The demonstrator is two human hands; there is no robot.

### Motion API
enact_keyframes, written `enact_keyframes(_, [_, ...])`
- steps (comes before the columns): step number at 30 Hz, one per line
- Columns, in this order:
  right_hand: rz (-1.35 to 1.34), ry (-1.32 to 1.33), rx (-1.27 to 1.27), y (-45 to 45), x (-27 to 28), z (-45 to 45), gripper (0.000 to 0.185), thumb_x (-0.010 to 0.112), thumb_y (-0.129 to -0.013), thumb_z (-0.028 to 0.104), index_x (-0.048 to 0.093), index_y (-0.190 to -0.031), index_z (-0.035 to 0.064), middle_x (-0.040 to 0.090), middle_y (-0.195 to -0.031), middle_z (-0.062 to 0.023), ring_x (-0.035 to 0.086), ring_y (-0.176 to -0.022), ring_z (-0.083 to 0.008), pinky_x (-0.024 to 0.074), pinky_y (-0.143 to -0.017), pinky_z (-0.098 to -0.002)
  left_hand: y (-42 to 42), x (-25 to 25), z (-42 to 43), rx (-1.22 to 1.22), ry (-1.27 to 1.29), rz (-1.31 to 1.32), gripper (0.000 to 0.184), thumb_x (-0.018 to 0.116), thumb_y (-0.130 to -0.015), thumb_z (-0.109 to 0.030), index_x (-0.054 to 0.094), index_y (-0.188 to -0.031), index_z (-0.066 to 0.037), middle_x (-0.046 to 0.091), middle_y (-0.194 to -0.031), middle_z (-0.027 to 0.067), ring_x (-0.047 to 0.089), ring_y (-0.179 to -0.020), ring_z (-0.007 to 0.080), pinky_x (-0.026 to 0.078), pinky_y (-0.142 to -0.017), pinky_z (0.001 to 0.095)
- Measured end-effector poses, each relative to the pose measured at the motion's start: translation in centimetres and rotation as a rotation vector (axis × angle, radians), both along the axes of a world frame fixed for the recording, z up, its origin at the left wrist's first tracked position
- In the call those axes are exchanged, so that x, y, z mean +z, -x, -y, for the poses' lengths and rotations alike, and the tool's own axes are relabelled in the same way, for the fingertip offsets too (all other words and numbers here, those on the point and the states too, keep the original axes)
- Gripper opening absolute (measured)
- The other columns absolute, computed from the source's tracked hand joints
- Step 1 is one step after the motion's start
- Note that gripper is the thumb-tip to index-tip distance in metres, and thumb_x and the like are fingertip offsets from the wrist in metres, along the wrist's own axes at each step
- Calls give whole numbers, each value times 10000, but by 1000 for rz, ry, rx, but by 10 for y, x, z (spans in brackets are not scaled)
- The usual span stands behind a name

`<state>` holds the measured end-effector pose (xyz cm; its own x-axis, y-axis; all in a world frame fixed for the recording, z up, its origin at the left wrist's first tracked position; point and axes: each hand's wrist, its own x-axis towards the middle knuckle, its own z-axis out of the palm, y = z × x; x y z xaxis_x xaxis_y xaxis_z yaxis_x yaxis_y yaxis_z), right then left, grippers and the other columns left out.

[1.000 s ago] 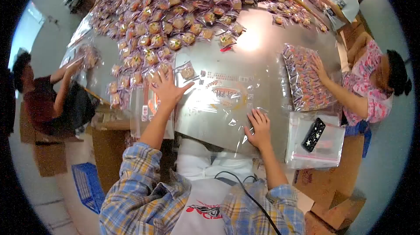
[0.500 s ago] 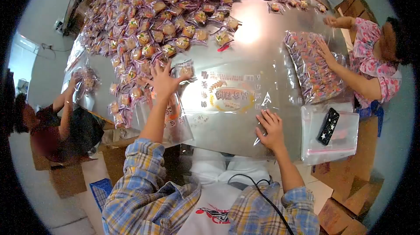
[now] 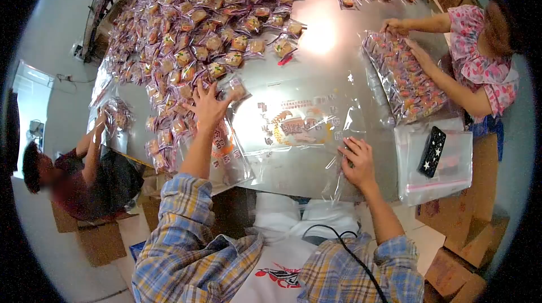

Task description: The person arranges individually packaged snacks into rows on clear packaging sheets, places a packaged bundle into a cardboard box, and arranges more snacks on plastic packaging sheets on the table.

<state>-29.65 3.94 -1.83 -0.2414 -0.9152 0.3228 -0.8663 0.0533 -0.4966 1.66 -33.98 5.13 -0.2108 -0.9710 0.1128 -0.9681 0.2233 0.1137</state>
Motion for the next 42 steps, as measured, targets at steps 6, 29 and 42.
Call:
enact_keyframes(6, [-2,4,-4,1,-2,-1,323,690,-835,93,785,-1142,121,687,-1380,-77,565,-1370,-298,390,-1153,-521,11,-13,0,-10,100,-60,891,661,-807,-803,635,-1452,-189,279,-1697,181,345,-1464,485,368,-1141,641])
enact_keyframes(29, [46,33,-68,2,-5,0,308,689,-837,124,790,-1127,116,696,-1368,-84,579,-1346,-287,373,-1178,-512,-2,30,88,-288,1,-197,812,830,-704,-670,697,-1169,-17,488,-1486,293,503,-1353,453,467,-1092,501])
enact_keyframes(42, [19,79,-95,-1,-13,0,311,689,-820,109,788,-1114,118,704,-1353,-77,588,-1333,-284,387,-1152,-497,10,11,77,-134,-167,-49,1148,797,-674,-731,398,-1619,-216,461,-1577,216,420,-1446,442,408,-1156,568])
